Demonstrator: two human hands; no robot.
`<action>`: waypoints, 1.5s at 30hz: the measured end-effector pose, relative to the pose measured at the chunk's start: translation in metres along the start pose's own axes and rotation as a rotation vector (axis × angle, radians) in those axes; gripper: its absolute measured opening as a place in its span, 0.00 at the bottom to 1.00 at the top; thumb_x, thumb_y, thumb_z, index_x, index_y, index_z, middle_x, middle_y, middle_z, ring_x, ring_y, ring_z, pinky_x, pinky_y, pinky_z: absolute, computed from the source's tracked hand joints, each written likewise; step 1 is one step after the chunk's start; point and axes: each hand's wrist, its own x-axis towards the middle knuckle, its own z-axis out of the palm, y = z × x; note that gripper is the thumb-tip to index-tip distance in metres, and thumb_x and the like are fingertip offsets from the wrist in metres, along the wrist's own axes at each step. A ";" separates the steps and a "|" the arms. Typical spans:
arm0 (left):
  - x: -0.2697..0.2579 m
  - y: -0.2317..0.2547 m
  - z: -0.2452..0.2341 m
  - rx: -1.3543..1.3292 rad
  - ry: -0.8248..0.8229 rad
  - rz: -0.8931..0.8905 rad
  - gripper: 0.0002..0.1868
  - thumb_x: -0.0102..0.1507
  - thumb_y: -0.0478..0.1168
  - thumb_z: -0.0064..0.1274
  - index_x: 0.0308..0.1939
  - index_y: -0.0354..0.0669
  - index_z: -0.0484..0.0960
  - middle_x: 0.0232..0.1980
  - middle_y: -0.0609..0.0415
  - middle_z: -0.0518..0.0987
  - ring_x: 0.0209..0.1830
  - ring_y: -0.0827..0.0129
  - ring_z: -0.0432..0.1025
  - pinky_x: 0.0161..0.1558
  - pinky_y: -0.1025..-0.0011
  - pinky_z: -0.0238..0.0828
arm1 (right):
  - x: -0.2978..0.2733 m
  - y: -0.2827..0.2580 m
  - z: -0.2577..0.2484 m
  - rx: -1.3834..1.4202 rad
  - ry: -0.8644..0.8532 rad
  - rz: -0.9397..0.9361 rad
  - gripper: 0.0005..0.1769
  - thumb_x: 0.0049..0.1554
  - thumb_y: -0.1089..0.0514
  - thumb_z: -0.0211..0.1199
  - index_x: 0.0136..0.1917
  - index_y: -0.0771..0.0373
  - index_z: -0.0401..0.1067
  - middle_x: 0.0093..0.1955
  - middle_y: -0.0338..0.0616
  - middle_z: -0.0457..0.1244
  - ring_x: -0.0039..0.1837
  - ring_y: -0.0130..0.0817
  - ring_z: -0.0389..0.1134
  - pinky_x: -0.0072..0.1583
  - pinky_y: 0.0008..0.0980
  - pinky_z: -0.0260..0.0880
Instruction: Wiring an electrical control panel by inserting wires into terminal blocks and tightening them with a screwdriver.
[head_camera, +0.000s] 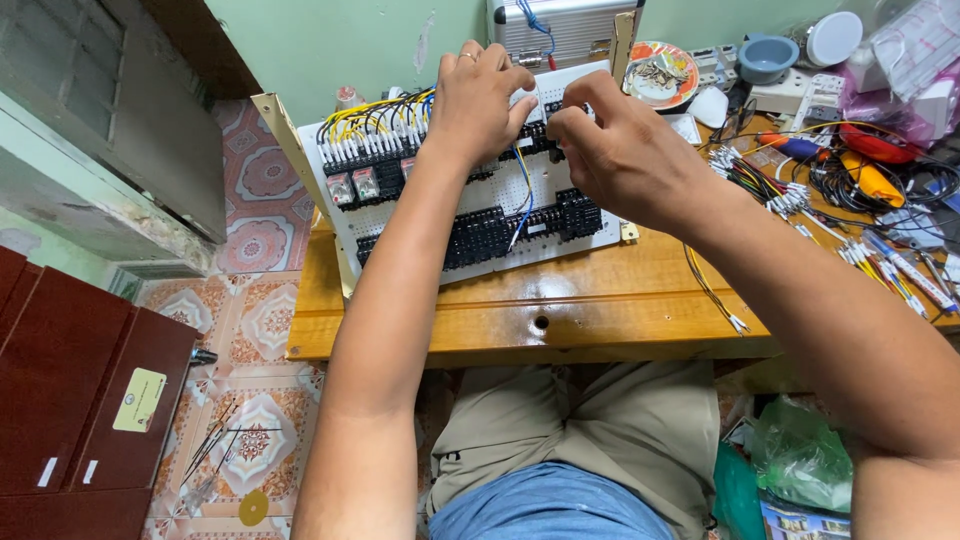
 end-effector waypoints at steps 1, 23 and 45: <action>0.000 0.000 0.000 -0.002 0.004 -0.001 0.11 0.64 0.56 0.58 0.44 0.61 0.87 0.42 0.58 0.74 0.46 0.53 0.65 0.44 0.54 0.58 | 0.001 0.000 -0.001 -0.012 0.011 -0.030 0.18 0.55 0.77 0.57 0.57 0.67 0.60 0.56 0.59 0.55 0.39 0.53 0.59 0.40 0.47 0.62; 0.000 0.003 -0.004 0.067 0.042 0.008 0.12 0.63 0.56 0.58 0.40 0.57 0.88 0.41 0.57 0.73 0.46 0.52 0.65 0.42 0.53 0.59 | 0.005 -0.006 -0.005 -0.195 -0.042 -0.007 0.13 0.58 0.62 0.65 0.51 0.66 0.61 0.55 0.57 0.58 0.34 0.52 0.60 0.32 0.45 0.60; 0.001 0.007 -0.002 0.146 -0.004 -0.027 0.13 0.65 0.55 0.52 0.43 0.59 0.88 0.40 0.60 0.81 0.38 0.56 0.74 0.42 0.50 0.56 | 0.010 -0.008 -0.001 -0.205 0.000 -0.057 0.10 0.53 0.68 0.59 0.48 0.65 0.62 0.52 0.56 0.59 0.38 0.50 0.59 0.36 0.45 0.60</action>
